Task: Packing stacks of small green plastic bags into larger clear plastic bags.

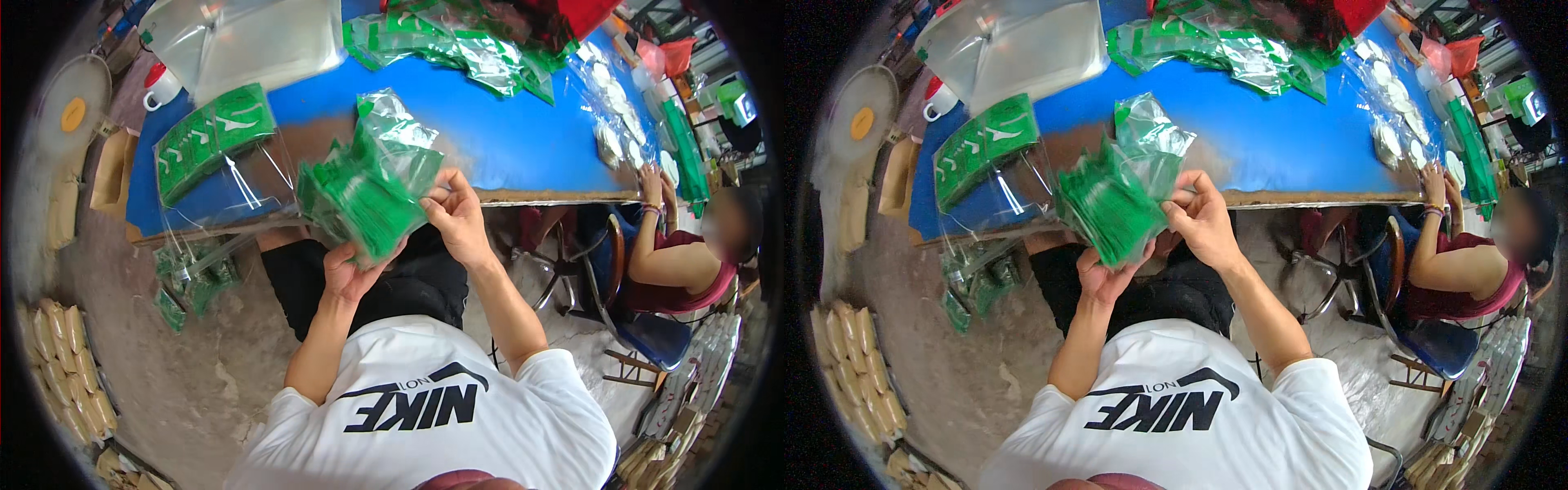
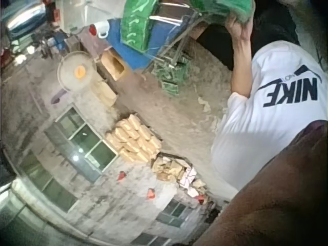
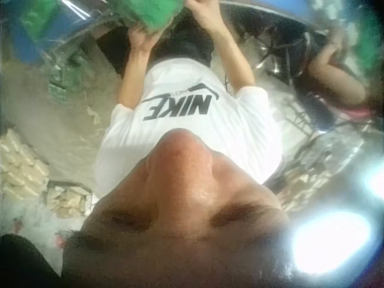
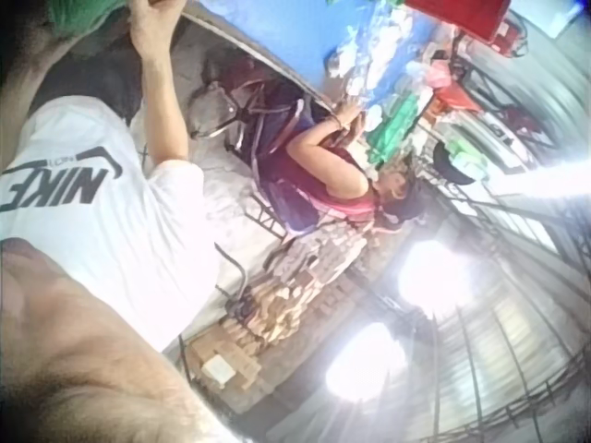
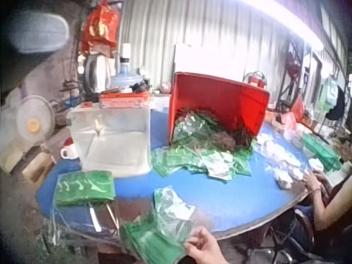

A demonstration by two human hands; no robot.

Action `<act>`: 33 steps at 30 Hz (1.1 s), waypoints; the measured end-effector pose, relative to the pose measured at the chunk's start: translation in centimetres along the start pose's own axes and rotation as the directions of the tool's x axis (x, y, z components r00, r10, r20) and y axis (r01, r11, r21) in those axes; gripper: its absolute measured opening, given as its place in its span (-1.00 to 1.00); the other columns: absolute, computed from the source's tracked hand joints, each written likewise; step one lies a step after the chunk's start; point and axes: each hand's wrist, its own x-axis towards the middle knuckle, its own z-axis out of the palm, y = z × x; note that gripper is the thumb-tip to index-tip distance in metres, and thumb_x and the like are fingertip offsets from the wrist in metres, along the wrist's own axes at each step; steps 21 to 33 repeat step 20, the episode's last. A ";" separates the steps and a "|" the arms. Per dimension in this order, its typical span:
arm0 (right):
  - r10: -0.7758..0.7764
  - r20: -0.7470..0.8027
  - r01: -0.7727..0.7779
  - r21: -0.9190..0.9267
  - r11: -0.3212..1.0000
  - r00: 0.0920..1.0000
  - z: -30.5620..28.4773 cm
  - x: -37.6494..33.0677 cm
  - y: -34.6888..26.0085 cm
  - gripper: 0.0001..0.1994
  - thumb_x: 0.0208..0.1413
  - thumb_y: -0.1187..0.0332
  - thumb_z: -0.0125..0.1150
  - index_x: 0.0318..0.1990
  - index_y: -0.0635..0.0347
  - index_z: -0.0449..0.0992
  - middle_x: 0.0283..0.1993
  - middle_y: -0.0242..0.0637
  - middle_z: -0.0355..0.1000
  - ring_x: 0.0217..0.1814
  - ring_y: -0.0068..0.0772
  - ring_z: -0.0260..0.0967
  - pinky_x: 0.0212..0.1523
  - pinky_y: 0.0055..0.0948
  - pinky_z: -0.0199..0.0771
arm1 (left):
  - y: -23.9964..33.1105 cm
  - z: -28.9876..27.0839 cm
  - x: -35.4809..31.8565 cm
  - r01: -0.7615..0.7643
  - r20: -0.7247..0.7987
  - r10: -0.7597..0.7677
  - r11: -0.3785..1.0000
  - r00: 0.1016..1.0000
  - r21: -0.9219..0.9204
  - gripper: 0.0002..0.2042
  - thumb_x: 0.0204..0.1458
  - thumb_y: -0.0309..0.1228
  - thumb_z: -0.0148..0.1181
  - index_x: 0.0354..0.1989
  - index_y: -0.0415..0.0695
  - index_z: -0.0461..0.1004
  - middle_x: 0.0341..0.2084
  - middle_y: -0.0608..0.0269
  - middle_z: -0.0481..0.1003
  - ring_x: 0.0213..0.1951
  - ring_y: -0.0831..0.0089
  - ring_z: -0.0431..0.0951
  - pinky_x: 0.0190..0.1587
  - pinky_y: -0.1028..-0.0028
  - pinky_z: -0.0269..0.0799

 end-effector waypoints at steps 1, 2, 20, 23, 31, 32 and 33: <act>0.007 -0.005 -0.006 0.081 0.997 1.000 0.6 -0.1 -0.1 -0.86 0.21 0.59 0.10 -0.09 0.29 0.46 -0.21 -0.28 0.51 -0.23 -0.72 0.42 -0.26 -0.67 0.43 | 0.0 0.7 -0.2 -0.024 -0.026 0.024 1.000 0.999 -0.007 -0.25 -0.12 -0.46 0.37 0.32 -0.23 0.19 0.27 0.00 0.29 0.35 -0.03 0.20 0.44 -0.11 -0.04; 0.006 0.037 -0.009 0.079 0.997 0.999 0.7 -0.2 0.2 -0.69 0.22 0.66 0.02 0.11 0.30 0.42 -0.10 -0.27 0.53 -0.20 -0.69 0.42 -0.24 -0.63 0.46 | 0.1 1.2 -0.4 -0.020 -0.028 0.020 1.000 0.999 -0.003 -0.25 -0.12 -0.46 0.37 0.32 -0.23 0.19 0.27 0.00 0.29 0.35 -0.03 0.20 0.44 -0.11 -0.04; 0.128 0.620 0.623 -0.782 0.017 0.774 -5.6 3.5 2.9 -0.11 -0.12 -0.17 0.41 0.33 0.12 0.29 0.42 -0.03 0.14 0.50 0.13 -0.02 0.45 -0.04 0.00 | 1.9 -3.3 -8.1 -0.188 -0.157 0.233 0.948 0.960 0.257 -0.16 -0.14 -0.32 0.31 0.40 -0.12 0.11 0.37 0.06 0.20 0.40 -0.09 0.12 0.39 -0.36 -0.17; 0.128 0.620 0.623 -0.782 0.017 0.774 -5.6 3.5 2.9 -0.11 -0.12 -0.17 0.41 0.33 0.12 0.29 0.42 -0.03 0.14 0.50 0.13 -0.02 0.45 -0.04 0.00 | 1.9 -3.3 -8.1 -0.188 -0.157 0.233 0.948 0.960 0.257 -0.16 -0.14 -0.32 0.31 0.40 -0.12 0.11 0.37 0.06 0.20 0.40 -0.09 0.12 0.39 -0.36 -0.17; 0.128 0.620 0.623 -0.782 0.017 0.774 -5.6 3.5 2.9 -0.11 -0.12 -0.17 0.41 0.33 0.12 0.29 0.42 -0.03 0.14 0.50 0.13 -0.02 0.45 -0.04 0.00 | 1.9 -3.3 -8.1 -0.188 -0.157 0.233 0.948 0.960 0.257 -0.16 -0.14 -0.32 0.31 0.40 -0.12 0.11 0.37 0.06 0.20 0.40 -0.09 0.12 0.39 -0.36 -0.17; 0.128 0.620 0.623 -0.782 0.017 0.774 -5.6 3.5 2.9 -0.11 -0.12 -0.17 0.41 0.33 0.12 0.29 0.42 -0.03 0.14 0.50 0.13 -0.02 0.45 -0.04 0.00 | 1.9 -3.3 -8.1 -0.188 -0.157 0.233 0.948 0.960 0.257 -0.16 -0.14 -0.32 0.31 0.40 -0.12 0.11 0.37 0.06 0.20 0.40 -0.09 0.12 0.39 -0.36 -0.17; 0.128 0.620 0.623 -0.782 0.017 0.774 -5.6 3.5 2.9 -0.11 -0.12 -0.17 0.41 0.33 0.12 0.29 0.42 -0.03 0.14 0.50 0.13 -0.02 0.45 -0.04 0.00 | 1.9 -3.3 -8.1 -0.188 -0.157 0.233 0.948 0.960 0.257 -0.16 -0.14 -0.32 0.31 0.40 -0.12 0.11 0.37 0.06 0.20 0.40 -0.09 0.12 0.39 -0.36 -0.17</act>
